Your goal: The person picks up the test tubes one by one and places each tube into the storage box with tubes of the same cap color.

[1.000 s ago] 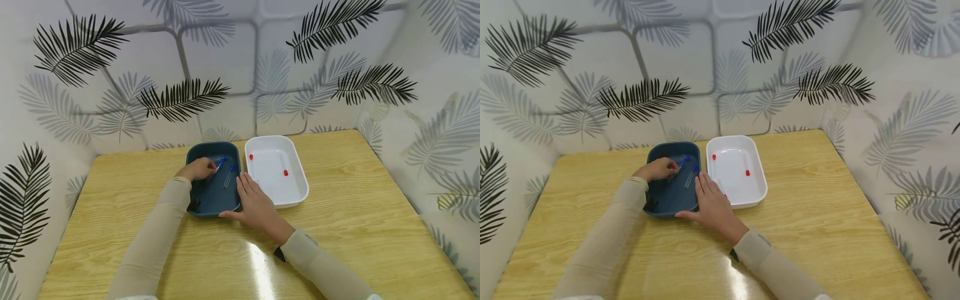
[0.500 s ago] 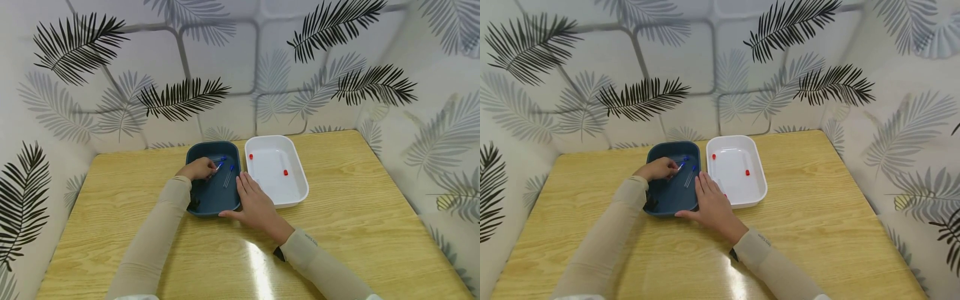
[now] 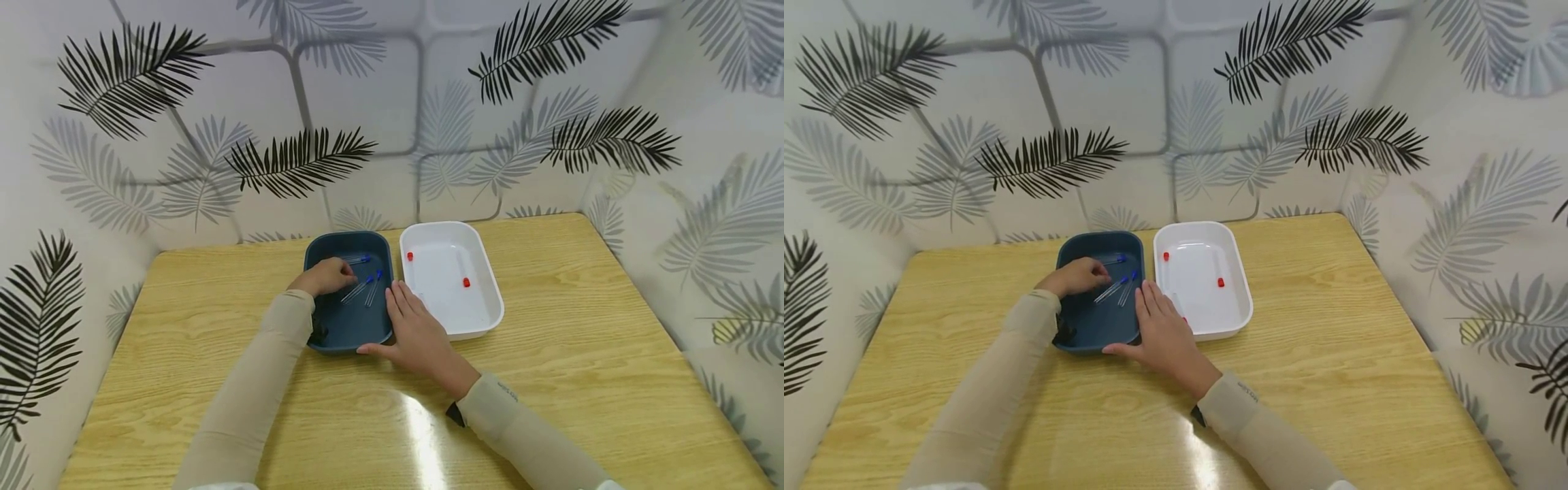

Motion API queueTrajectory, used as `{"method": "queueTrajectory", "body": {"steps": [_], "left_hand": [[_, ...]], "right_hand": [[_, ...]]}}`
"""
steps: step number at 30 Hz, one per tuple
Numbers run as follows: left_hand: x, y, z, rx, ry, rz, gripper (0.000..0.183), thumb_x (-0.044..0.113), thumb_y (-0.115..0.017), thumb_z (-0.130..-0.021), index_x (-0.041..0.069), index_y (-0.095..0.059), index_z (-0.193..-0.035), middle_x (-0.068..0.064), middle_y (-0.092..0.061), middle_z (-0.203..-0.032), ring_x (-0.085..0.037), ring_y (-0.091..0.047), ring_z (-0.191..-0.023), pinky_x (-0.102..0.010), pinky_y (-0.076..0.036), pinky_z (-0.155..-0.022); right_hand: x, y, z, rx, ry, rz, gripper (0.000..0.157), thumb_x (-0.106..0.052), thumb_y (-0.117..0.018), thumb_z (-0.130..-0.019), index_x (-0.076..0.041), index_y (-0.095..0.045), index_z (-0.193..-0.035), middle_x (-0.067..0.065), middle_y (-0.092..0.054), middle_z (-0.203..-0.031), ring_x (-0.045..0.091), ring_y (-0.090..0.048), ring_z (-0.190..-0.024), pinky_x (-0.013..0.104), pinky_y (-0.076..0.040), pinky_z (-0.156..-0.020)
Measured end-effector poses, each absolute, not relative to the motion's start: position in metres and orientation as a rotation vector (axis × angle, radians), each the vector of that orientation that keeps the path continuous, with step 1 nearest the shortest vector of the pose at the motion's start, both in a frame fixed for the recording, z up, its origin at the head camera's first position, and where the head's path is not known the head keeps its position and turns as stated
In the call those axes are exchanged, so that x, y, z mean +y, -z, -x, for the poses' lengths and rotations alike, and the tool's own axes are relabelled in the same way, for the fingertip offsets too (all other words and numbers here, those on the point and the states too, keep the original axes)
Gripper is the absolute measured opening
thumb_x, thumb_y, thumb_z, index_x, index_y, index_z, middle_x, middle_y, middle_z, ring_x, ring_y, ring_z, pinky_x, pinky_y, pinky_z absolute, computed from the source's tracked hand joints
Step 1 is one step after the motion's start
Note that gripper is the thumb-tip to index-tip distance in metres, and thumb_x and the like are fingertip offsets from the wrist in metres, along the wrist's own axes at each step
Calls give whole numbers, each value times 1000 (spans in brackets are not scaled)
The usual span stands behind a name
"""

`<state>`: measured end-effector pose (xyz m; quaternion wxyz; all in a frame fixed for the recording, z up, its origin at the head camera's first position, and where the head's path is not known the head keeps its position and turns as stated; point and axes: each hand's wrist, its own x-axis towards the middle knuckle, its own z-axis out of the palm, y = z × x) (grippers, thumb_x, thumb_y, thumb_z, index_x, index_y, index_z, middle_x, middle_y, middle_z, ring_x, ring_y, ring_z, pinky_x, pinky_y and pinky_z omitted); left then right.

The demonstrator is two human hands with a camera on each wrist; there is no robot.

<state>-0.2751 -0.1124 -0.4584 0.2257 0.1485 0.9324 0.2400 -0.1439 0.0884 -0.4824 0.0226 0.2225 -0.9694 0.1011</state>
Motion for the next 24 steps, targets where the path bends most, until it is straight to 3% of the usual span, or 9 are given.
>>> {"method": "queueTrajectory", "body": {"steps": [10,17,24], "left_hand": [[-114,431,263,2653,-920,-600,28,26,-50,-97,7,-59,-115,-8,-59,-113,-23,-55,-104,-42,-43,-90],[-121,406,240,2691,-1088,-700,30,30,-48,-98,10,-57,-119,-4,-59,-113,-19,-54,-103,-38,-42,-93],[-136,399,212,2725,-1119,-767,27,24,-48,-98,10,-57,-119,-4,-56,-115,-19,-54,-102,-39,-44,-89]], "right_hand": [[85,484,144,-3012,-328,-676,117,-88,-26,-69,-2,-19,-147,12,-13,-153,22,-4,-141,37,-16,-110],[85,485,145,-3007,-314,-678,116,-88,-26,-70,-2,-18,-147,13,-12,-153,22,-3,-141,39,-15,-110],[87,484,146,-3034,-359,-665,116,-88,-28,-69,-3,-18,-148,12,-10,-154,22,0,-141,41,-11,-111]]}}
